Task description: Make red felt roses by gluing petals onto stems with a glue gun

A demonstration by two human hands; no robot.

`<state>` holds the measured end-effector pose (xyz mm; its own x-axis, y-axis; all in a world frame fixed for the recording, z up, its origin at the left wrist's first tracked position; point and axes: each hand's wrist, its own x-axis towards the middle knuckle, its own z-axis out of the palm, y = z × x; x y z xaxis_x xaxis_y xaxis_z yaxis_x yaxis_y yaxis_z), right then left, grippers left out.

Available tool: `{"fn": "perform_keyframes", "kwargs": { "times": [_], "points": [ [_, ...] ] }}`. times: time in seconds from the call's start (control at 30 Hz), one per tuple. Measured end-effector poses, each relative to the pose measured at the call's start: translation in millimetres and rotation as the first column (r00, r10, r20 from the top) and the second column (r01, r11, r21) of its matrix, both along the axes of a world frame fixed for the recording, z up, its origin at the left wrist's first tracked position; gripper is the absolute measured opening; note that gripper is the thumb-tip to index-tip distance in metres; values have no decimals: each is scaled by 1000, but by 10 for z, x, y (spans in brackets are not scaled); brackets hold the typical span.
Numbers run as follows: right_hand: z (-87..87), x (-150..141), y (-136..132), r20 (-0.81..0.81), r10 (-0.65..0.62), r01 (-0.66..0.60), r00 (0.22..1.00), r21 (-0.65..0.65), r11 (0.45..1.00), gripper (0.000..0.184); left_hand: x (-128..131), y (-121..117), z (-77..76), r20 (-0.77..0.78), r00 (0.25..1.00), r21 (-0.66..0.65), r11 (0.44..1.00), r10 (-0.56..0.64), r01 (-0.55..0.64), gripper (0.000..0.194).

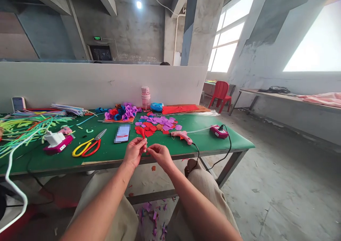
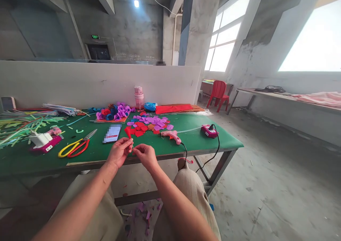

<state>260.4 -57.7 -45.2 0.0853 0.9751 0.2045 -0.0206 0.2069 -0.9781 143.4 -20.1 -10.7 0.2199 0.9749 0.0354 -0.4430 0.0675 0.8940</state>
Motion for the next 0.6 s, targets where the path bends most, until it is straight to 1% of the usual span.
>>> {"fn": "perform_keyframes", "kwargs": {
  "times": [0.07,0.17,0.3,0.43,0.53,0.6],
  "points": [
    [19,19,-26,-49,-1,-1,999,-35,999,28,18,0,11,3,999,-13,999,-42,42,22],
    [77,80,-78,-119,30,-39,993,-79,996,28,22,21,35,3,992,-47,991,-127,127,22],
    [96,167,-137,-148,34,-46,988,-80,996,26,3,65,45,22,974,-106,968,-226,227,19],
    [7,216,-154,-45,-28,26,999,-45,999,25,-4,69,25,-5,966,-123,959,-259,256,15],
    [-40,226,-166,63,-88,87,994,18,996,23,-3,42,32,-27,968,-129,961,-248,243,13],
    [-35,224,-179,111,-109,105,988,42,994,23,-7,23,47,-30,972,-127,965,-234,229,13]
  ]
}}
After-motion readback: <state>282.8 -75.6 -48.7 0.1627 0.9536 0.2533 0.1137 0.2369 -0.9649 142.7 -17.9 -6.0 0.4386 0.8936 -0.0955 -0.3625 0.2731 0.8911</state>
